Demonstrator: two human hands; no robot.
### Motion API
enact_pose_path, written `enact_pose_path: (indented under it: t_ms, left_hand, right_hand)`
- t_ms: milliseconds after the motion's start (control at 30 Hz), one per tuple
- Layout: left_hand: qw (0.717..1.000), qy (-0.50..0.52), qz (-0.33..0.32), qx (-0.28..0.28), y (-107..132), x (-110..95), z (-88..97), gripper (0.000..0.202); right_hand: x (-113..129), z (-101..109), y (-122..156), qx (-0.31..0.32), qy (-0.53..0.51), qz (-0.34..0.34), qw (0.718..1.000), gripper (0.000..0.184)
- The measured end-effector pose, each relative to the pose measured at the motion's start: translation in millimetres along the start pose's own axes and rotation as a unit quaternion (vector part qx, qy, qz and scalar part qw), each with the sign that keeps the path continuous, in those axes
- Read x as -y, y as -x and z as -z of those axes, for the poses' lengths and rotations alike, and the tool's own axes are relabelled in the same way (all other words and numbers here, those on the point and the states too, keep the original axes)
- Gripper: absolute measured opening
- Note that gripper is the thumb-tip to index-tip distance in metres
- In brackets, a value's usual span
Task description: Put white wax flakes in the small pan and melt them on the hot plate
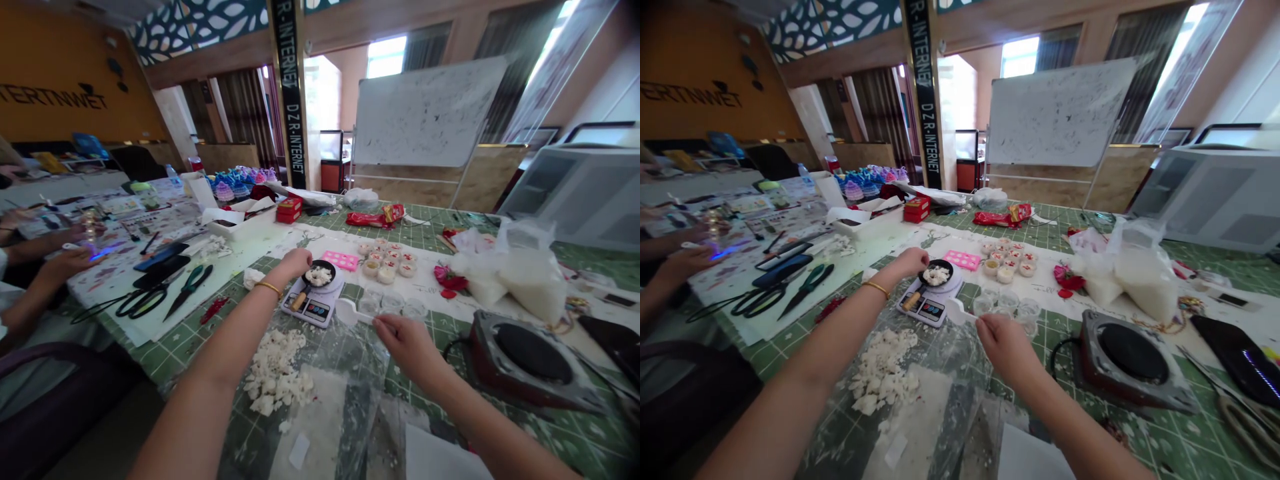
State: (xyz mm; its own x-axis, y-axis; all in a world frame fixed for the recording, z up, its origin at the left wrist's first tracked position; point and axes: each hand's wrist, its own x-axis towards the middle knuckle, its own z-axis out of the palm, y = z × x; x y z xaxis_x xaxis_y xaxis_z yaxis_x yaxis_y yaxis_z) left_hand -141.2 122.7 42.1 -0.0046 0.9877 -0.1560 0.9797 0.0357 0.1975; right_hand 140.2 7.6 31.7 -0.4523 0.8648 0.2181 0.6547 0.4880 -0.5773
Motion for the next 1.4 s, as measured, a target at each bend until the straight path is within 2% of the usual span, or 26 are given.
enact_pose_path:
  t_ms: [100,200,300,400,533,600,667,733,833,867,900,933,1033,1133,1267,1400]
  left_hand:
    - [1.0,0.01,-0.016,-0.002,0.6,1.6,7.6,0.03]
    - [0.998,0.03,-0.054,0.009,2.4,-8.0,6.5,0.036]
    - [0.997,0.04,-0.066,0.015,0.3,-22.3,-1.3,0.04]
    - [0.997,0.044,-0.058,0.015,-4.9,-30.3,-5.5,0.03]
    - [0.996,0.074,-0.052,0.005,-1.7,-25.6,7.9,0.027]
    - [0.993,0.1,-0.057,0.002,10.4,-20.6,19.4,0.032]
    - [0.989,0.124,-0.075,0.024,29.8,-16.7,28.1,0.033]
    - [0.982,0.141,-0.095,0.076,53.4,-14.1,31.0,0.032]
    - [0.967,0.153,-0.107,0.171,85.9,-7.8,25.9,0.028]
    - [0.96,0.167,-0.093,0.206,93.9,-3.8,23.2,0.028]
    - [0.959,0.179,-0.064,0.208,100.1,1.3,20.6,0.027]
    - [0.964,0.186,-0.028,0.188,104.5,7.2,18.2,0.026]
    - [0.977,0.194,0.066,0.067,109.0,25.7,10.7,0.028]
    - [0.968,0.218,0.12,0.017,105.5,34.4,-1.5,0.04]
    - [0.943,0.288,0.159,0.044,97.9,25.1,-22.9,0.05]
    - [0.916,0.356,0.165,0.077,92.9,9.8,-37.4,0.047]
  right_hand:
    - [-5.6,5.3,24.9,0.026,-0.003,-0.007,1.0,0.035]
    - [-8.0,7.9,38.6,0.04,-0.011,-0.02,0.999,0.035]
    - [-7.9,7.4,45.6,0.043,-0.02,-0.019,0.999,0.035]
    - [-8.8,6.3,50.5,0.041,-0.018,-0.017,0.999,0.037]
    - [-13.6,9.1,56.4,0.042,-0.03,-0.024,0.998,0.035]
    - [-16.1,11.7,59.3,0.043,-0.033,-0.028,0.998,0.034]
    - [-17.3,13.5,61.7,0.044,-0.036,-0.033,0.998,0.034]
    - [-17.1,13.8,63.3,0.051,-0.036,-0.033,0.998,0.034]
    - [-15.8,12.1,63.4,0.065,-0.034,-0.021,0.997,0.035]
    - [-15.5,11.3,63.0,0.069,-0.034,-0.017,0.997,0.036]
    - [-15.4,10.5,62.6,0.071,-0.035,-0.014,0.997,0.036]
    - [-15.4,9.8,62.4,0.069,-0.036,-0.013,0.997,0.036]
    - [-15.8,7.0,64.4,0.042,-0.024,-0.004,0.999,0.033]
    - [-13.7,1.5,68.4,0.017,0.038,0.03,0.999,0.034]
    - [-4.3,-12.5,63.7,0.018,0.139,0.078,0.987,0.035]
    - [10.2,-33.6,43.2,0.001,0.22,0.106,0.97,0.032]
